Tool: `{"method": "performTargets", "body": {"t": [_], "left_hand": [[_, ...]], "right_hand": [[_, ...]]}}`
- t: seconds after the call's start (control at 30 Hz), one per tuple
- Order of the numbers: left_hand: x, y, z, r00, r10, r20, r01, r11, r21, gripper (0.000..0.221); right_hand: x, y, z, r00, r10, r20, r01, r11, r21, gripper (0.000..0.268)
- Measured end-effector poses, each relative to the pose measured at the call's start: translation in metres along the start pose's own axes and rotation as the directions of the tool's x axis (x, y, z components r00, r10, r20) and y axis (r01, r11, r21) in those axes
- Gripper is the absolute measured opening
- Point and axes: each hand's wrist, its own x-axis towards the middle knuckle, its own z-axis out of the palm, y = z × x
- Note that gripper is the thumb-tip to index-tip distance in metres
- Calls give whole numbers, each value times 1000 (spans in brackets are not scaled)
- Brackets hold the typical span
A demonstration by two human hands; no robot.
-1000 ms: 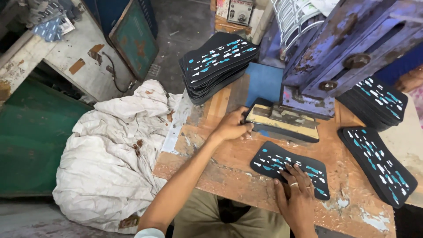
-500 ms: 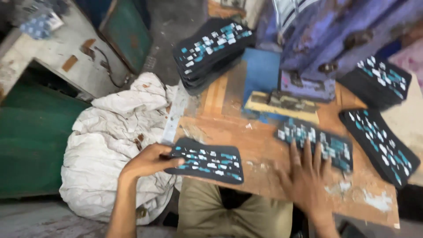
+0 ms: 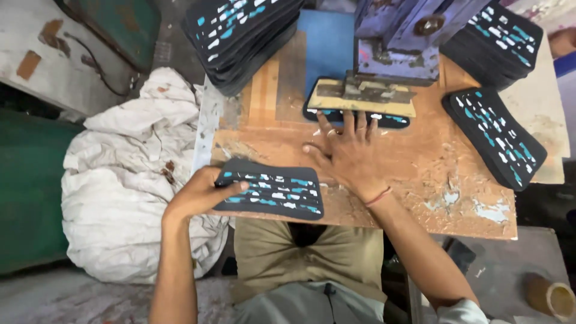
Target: Stamping patterns onto material pieces using a manual press.
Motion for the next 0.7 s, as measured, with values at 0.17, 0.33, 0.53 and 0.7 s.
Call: {"method": "performTargets", "body": {"t": [0.17, 0.33, 0.53, 0.7], "left_hand": [[1, -6, 7, 997, 74, 9, -73, 995, -62, 25], [1, -2, -4, 988, 150, -37, -151, 988, -22, 25], [-1, -8, 6, 995, 103, -14, -104, 992, -68, 22], [-1, -8, 6, 992, 103, -72, -98, 992, 75, 21]], "right_hand": [[-16, 9, -2, 999, -34, -3, 34, 999, 33, 69], [-45, 12, -16, 987, -159, -1, 155, 967, 201, 69], [-111, 1, -23, 996, -69, -59, 80, 971, 224, 63], [-123, 0, -17, 998, 10, -66, 0, 989, 151, 60]]}}
